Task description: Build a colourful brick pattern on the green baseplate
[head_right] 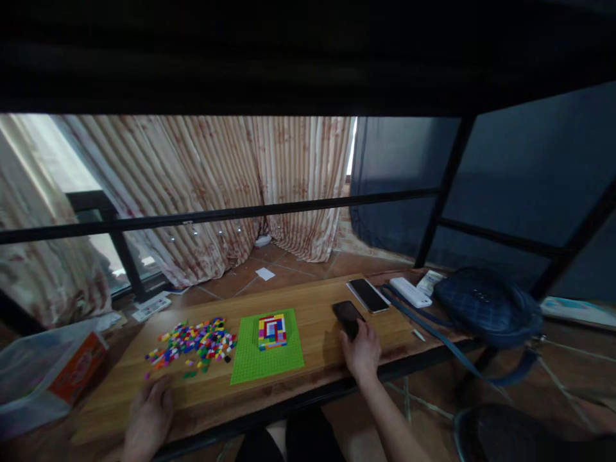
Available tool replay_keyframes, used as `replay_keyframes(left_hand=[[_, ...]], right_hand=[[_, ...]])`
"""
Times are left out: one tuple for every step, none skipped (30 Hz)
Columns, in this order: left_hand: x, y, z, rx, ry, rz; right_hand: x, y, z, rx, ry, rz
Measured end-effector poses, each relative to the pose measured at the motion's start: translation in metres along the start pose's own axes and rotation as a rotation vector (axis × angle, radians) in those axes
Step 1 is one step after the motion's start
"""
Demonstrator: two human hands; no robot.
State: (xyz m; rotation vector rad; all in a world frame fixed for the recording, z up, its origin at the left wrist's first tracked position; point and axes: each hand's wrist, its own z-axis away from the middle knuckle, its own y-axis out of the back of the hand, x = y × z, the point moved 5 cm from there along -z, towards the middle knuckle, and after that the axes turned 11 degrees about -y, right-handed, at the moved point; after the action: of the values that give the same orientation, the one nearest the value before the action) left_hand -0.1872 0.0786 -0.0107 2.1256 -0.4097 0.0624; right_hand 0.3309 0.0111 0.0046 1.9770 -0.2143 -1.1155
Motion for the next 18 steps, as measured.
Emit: replay_keyframes(left_hand=[[0.001,-0.001,0.001,-0.021,-0.006,-0.009],[0.002,0.000,0.001,-0.040,-0.009,-0.022],[0.004,0.001,0.002,-0.054,-0.004,-0.041],[0.005,0.002,0.002,-0.067,-0.001,-0.062],[0.007,0.003,0.002,-0.089,-0.010,-0.082],[0.010,0.004,0.002,-0.117,-0.030,-0.101],[0.013,0.005,0.002,-0.148,-0.055,-0.120],[0.016,0.005,0.002,-0.178,-0.082,-0.138],[0.018,0.005,0.002,-0.200,-0.104,-0.154],[0.020,0.006,0.002,-0.209,-0.114,-0.168],[0.021,0.006,0.002,-0.207,-0.109,-0.181],[0.021,0.007,0.001,-0.200,-0.095,-0.190],[0.021,0.007,0.001,-0.194,-0.077,-0.198],[0.022,0.007,0.001,-0.190,-0.060,-0.207],[0.022,0.006,0.001,-0.188,-0.042,-0.218],[0.022,0.006,0.001,-0.190,-0.029,-0.232],[0.023,0.006,0.001,-0.195,-0.020,-0.244],[0.024,0.006,0.001,-0.203,-0.017,-0.254]], right_hand=[[0.004,0.004,-0.011,-0.019,-0.065,0.093],[0.007,0.005,-0.021,-0.057,-0.118,0.169],[0.008,0.006,-0.029,-0.104,-0.158,0.227],[0.008,0.005,-0.036,-0.156,-0.181,0.269],[0.007,0.003,-0.041,-0.204,-0.193,0.298],[0.007,0.000,-0.046,-0.242,-0.198,0.319],[0.006,-0.002,-0.049,-0.269,-0.199,0.334],[0.006,-0.004,-0.053,-0.289,-0.195,0.344],[0.007,-0.007,-0.055,-0.304,-0.188,0.349],[0.008,-0.009,-0.058,-0.315,-0.181,0.350],[0.009,-0.011,-0.059,-0.324,-0.174,0.346],[0.010,-0.013,-0.061,-0.331,-0.168,0.339],[0.011,-0.014,-0.063,-0.334,-0.162,0.330],[0.012,-0.015,-0.064,-0.338,-0.157,0.321],[0.013,-0.016,-0.065,-0.342,-0.154,0.313],[0.014,-0.016,-0.067,-0.349,-0.150,0.308],[0.014,-0.017,-0.068,-0.357,-0.145,0.305],[0.014,-0.018,-0.069,-0.365,-0.139,0.303]])
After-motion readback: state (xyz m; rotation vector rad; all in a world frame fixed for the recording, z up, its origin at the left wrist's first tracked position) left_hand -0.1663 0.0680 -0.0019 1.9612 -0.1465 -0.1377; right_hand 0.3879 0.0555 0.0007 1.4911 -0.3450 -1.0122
